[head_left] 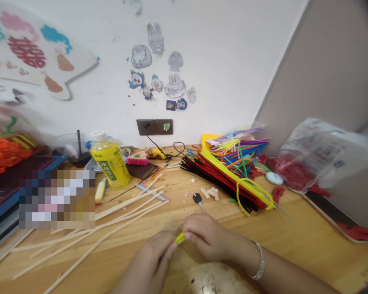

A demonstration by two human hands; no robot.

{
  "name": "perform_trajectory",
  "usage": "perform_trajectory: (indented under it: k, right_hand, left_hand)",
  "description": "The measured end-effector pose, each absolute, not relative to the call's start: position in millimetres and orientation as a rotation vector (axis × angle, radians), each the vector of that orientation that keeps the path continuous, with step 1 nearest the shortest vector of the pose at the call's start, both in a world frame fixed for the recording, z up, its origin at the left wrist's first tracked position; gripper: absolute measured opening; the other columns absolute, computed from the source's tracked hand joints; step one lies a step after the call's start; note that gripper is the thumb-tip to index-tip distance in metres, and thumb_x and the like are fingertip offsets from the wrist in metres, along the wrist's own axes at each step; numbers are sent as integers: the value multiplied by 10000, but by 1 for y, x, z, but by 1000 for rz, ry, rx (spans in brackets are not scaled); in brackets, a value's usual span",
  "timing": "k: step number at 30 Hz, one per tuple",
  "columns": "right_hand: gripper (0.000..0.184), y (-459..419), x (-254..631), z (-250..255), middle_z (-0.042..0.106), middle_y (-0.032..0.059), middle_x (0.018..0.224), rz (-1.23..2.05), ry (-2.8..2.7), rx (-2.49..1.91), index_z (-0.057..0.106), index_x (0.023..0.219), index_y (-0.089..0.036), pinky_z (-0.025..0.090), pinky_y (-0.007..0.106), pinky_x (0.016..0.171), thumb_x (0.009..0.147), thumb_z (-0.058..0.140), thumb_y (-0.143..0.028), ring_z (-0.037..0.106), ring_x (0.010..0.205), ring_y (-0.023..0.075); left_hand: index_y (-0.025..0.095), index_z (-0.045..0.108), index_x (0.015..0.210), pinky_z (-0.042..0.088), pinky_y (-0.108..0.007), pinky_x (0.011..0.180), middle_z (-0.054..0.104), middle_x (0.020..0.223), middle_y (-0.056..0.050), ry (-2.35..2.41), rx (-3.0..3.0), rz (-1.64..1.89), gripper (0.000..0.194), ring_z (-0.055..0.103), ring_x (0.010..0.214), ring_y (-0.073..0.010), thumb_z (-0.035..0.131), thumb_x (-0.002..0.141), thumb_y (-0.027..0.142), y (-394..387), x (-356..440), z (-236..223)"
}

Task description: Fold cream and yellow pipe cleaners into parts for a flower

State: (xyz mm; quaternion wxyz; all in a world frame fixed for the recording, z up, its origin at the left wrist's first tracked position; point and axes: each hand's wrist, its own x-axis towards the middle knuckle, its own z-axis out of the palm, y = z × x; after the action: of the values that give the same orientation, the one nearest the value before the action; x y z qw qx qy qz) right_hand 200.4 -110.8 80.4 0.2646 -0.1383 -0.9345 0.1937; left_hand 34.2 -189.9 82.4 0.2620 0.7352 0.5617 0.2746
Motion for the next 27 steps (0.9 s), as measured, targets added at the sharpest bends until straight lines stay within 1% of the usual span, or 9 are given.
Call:
perform_trajectory:
  k: [3, 6, 10, 14, 18, 21, 24, 27]
  right_hand:
    - [478, -109, 200, 78, 564, 55, 704, 463, -2560, -369, 505, 808, -156, 413, 252, 622, 948, 104, -377, 489, 658, 150]
    - [457, -108, 201, 77, 551, 55, 691, 409, -2564, -375, 496, 806, -159, 412, 258, 623, 949, 106, -349, 479, 656, 155]
    - [415, -109, 201, 77, 535, 52, 686, 415, -2567, -384, 481, 793, -166, 412, 260, 628, 948, 125, -313, 474, 656, 157]
    - [407, -110, 200, 75, 540, 50, 683, 404, -2555, -400, 482, 789, -168, 412, 262, 626, 946, 133, -306, 478, 654, 158]
    - [410, -113, 199, 76, 539, 45, 665, 447, -2509, -434, 489, 764, -165, 404, 254, 599, 943, 150, -310, 477, 625, 150]
    - [416, -115, 198, 76, 536, 44, 663, 509, -2491, -458, 491, 753, -166, 399, 252, 601, 944, 154, -321, 481, 632, 150]
    - [410, -116, 198, 75, 526, 40, 662, 564, -2458, -472, 488, 742, -168, 392, 243, 602, 944, 172, -337, 479, 635, 145]
    - [404, -116, 197, 74, 511, 29, 656, 620, -2415, -475, 481, 737, -171, 383, 233, 596, 944, 186, -352, 468, 626, 137]
  left_hand:
    - [240, 375, 579, 418, -249, 508, 474, 534, 24, 1531, 1927, 762, 317, 505, 544, -162, 276, 871, 315, -189, 34, 82]
    - [243, 372, 574, 427, -245, 508, 477, 527, 30, 1522, 1921, 777, 327, 506, 537, -156, 263, 875, 313, -189, 34, 79]
    - [239, 427, 652, 442, -239, 539, 538, 611, 26, 1569, 2011, 748, 261, 516, 549, -144, 304, 877, 286, -191, 32, 72]
    - [239, 479, 723, 452, -244, 570, 589, 665, 18, 1605, 2100, 665, 187, 557, 593, -153, 351, 859, 233, -192, 29, 67]
    - [234, 517, 735, 444, -260, 577, 602, 665, 10, 1675, 2136, 585, 170, 563, 598, -168, 400, 798, 128, -193, 27, 67]
    - [228, 516, 713, 437, -260, 566, 603, 666, 3, 1702, 2136, 570, 199, 566, 603, -171, 393, 768, 81, -194, 27, 69]
    - [226, 495, 694, 430, -260, 553, 582, 642, 5, 1698, 2154, 571, 201, 550, 581, -166, 378, 766, 79, -194, 29, 69]
    - [232, 461, 670, 425, -258, 545, 555, 622, 9, 1683, 2096, 637, 190, 532, 566, -162, 367, 796, 126, -193, 31, 67]
